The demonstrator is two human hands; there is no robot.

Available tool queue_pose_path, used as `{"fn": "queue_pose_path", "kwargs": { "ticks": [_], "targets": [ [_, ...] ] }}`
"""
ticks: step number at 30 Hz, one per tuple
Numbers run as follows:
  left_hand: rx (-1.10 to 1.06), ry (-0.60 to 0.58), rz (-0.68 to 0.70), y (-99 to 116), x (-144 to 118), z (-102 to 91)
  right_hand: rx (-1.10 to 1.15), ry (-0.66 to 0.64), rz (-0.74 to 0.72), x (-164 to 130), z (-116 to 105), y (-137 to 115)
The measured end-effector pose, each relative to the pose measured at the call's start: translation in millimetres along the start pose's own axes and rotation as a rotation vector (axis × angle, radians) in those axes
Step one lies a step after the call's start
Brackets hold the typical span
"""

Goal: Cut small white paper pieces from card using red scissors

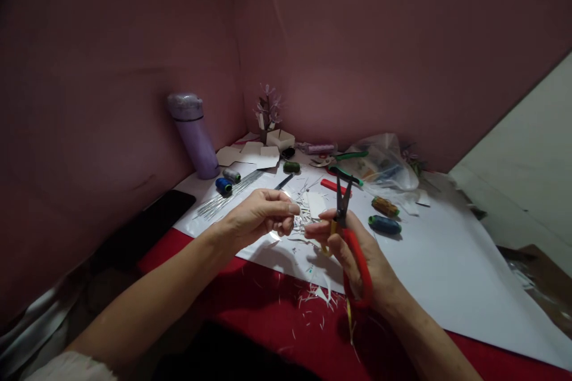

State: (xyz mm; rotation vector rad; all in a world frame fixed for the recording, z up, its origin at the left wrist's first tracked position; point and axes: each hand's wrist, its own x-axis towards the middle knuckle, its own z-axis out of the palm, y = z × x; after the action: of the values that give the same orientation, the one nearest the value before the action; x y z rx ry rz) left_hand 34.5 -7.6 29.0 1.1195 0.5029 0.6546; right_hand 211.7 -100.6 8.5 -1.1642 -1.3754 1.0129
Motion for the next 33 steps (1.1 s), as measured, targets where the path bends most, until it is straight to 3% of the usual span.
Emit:
{"fn": "queue_pose_path", "kwargs": {
  "ticks": [5,9,21,33],
  "targets": [
    [-0.012,0.047,0.053,-14,4,10.9,0.038,0.181,-0.115,0,7,2],
    [0.023,0.056,0.048,-27,8,19.4,0.072,0.284,-0.115,0,10,-1],
    [0.056,0.048,0.066,-36,8,26.1,-0.075,0.402,-0.162,-3,10,-6],
    [0.037,0.089,0.127,-33,5,28.5,-0.130,0.412,-0.229,-7,13,-11]
  ]
}}
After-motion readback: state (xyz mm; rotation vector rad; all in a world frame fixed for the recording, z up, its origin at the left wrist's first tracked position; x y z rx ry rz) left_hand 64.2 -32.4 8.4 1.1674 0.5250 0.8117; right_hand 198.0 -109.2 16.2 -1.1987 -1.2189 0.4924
